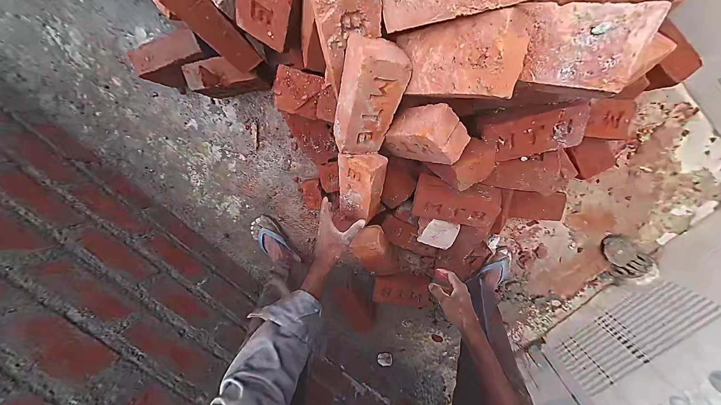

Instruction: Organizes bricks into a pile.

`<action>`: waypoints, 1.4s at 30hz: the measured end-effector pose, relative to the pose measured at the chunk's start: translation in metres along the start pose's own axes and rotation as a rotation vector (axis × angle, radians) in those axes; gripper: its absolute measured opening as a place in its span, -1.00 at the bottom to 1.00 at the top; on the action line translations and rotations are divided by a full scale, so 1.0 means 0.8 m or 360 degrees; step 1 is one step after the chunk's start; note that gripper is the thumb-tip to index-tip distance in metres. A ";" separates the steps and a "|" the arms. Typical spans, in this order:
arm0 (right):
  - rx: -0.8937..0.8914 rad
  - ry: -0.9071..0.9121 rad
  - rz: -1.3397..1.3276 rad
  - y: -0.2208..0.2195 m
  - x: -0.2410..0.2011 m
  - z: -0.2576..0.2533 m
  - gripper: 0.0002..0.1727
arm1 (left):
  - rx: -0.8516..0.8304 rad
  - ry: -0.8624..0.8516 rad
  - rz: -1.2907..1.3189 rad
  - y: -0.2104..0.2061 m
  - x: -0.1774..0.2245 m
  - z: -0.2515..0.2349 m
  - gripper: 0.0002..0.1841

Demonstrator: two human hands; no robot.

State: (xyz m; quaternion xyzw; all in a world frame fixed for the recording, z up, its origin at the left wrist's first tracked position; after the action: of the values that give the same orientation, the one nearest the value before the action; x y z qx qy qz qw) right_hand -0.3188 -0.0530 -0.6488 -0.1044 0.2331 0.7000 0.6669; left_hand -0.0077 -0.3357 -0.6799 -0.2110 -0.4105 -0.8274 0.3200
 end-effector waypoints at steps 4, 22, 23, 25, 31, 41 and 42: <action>-0.0089 -0.0020 -0.0250 -0.022 0.035 0.009 -0.45 | 0.0233 -0.0215 -0.0277 -0.044 0.029 -0.074 0.64; -0.0056 0.0119 0.0026 -0.028 0.045 -0.084 -0.39 | -0.0225 0.0353 0.1737 0.000 0.144 0.076 -0.15; -0.0023 0.0142 0.0044 -0.025 0.031 -0.095 -0.40 | -0.0245 0.0237 0.1915 0.030 0.198 0.077 -0.26; 0.0062 0.0160 0.0056 -0.011 0.018 -0.109 -0.44 | -0.0239 -0.0105 0.2079 0.109 0.343 0.052 -0.46; -0.0010 0.0172 -0.0012 -0.002 0.004 -0.125 -0.41 | -0.0316 -0.1190 0.1560 0.387 0.762 -0.087 -0.12; 0.0177 0.0175 -0.0601 0.054 -0.012 -0.075 -0.43 | -0.0548 -0.0296 0.0228 -0.061 0.443 -0.041 -0.57; 0.0184 0.0172 -0.0635 0.054 -0.008 -0.072 -0.44 | -0.0516 -0.0360 -0.0105 -0.108 0.398 -0.020 -0.48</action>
State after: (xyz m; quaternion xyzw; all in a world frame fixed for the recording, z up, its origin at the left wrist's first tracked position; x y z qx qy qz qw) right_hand -0.3704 -0.0856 -0.6881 -0.1475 0.2831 0.5330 0.7836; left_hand -0.2949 -0.4229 -0.5413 -0.3378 -0.3119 -0.8637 0.2064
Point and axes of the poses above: each hand's wrist, its own z-axis away from the middle knuckle, its own y-axis out of the back of the hand, x = y × z, the point moved 8 cm from there along -z, towards the middle knuckle, and after that the axes turned 5 degrees about -x, right-handed, at the moved point
